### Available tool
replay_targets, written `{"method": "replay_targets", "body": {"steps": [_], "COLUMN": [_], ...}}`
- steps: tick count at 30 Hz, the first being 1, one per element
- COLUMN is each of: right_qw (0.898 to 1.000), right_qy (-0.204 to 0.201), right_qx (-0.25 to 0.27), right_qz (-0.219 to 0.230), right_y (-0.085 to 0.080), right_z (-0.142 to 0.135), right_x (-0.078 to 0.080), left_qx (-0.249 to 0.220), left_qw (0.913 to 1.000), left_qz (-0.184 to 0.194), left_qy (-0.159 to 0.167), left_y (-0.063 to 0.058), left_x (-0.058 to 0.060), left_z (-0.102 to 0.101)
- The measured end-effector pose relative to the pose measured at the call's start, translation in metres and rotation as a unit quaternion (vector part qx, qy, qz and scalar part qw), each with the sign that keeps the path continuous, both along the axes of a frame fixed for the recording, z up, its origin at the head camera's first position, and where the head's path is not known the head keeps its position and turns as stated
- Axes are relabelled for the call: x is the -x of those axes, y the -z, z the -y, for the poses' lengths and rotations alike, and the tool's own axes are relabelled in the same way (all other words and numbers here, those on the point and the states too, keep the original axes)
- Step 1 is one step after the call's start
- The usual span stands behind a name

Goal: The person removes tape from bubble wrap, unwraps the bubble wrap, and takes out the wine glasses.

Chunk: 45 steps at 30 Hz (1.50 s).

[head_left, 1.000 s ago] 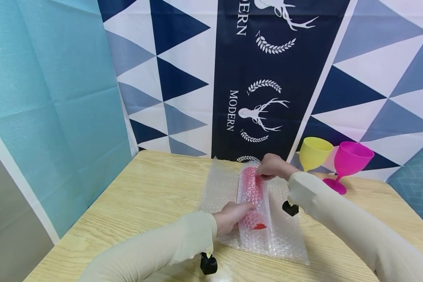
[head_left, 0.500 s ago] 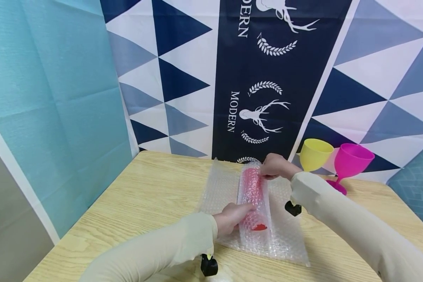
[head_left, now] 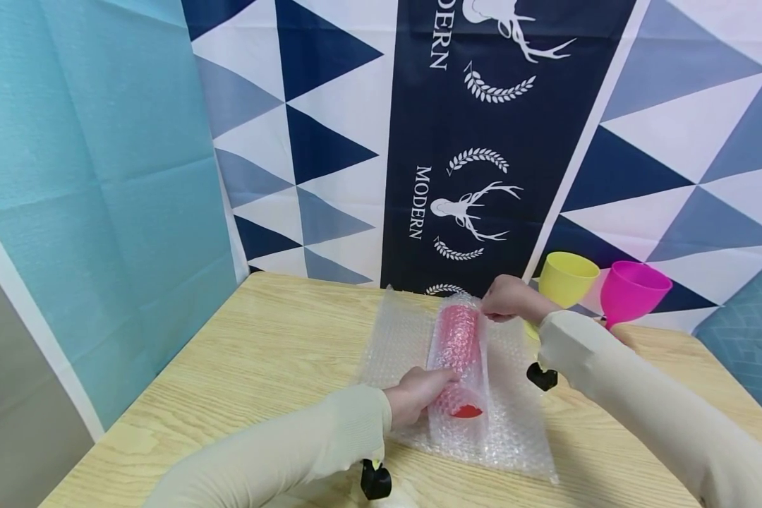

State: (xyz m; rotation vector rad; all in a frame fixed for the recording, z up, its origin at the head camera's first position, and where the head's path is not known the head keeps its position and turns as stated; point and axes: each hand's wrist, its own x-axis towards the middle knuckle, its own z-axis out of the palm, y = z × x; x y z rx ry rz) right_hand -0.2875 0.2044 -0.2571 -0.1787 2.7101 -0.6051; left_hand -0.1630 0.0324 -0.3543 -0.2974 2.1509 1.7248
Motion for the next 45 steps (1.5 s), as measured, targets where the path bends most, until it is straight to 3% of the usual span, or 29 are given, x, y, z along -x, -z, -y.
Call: {"method": "replay_targets", "body": {"steps": [7, 12, 17, 27, 35, 45], "right_qw": [0.999, 0.993, 0.980, 0.962, 0.935, 0.917], "right_qy": [0.035, 0.041, 0.050, 0.061, 0.059, 0.023], "right_qx": [0.034, 0.097, 0.158, 0.219, 0.292, 0.343], "right_qz": [0.023, 0.056, 0.111, 0.152, 0.194, 0.203], "right_y": [-0.005, 0.000, 0.007, 0.024, 0.037, 0.039], "right_z": [-0.020, -0.045, -0.069, -0.098, -0.108, -0.109], "right_x": [-0.006, -0.011, -0.013, -0.021, -0.029, -0.038], "left_qx": [-0.003, -0.002, -0.002, 0.010, 0.006, 0.010], "left_qw": [1.0000, 1.0000, 1.0000, 0.9999, 1.0000, 0.9999], "left_qz": [0.000, 0.001, 0.001, -0.006, 0.000, -0.003], "left_qy": [0.006, 0.002, -0.001, -0.008, -0.007, -0.003], "left_y": [0.001, 0.001, 0.002, 0.004, 0.003, 0.004], "left_x": [0.000, 0.000, 0.000, 0.002, 0.000, 0.000], "left_z": [0.001, 0.002, 0.002, 0.003, 0.002, 0.001]}}
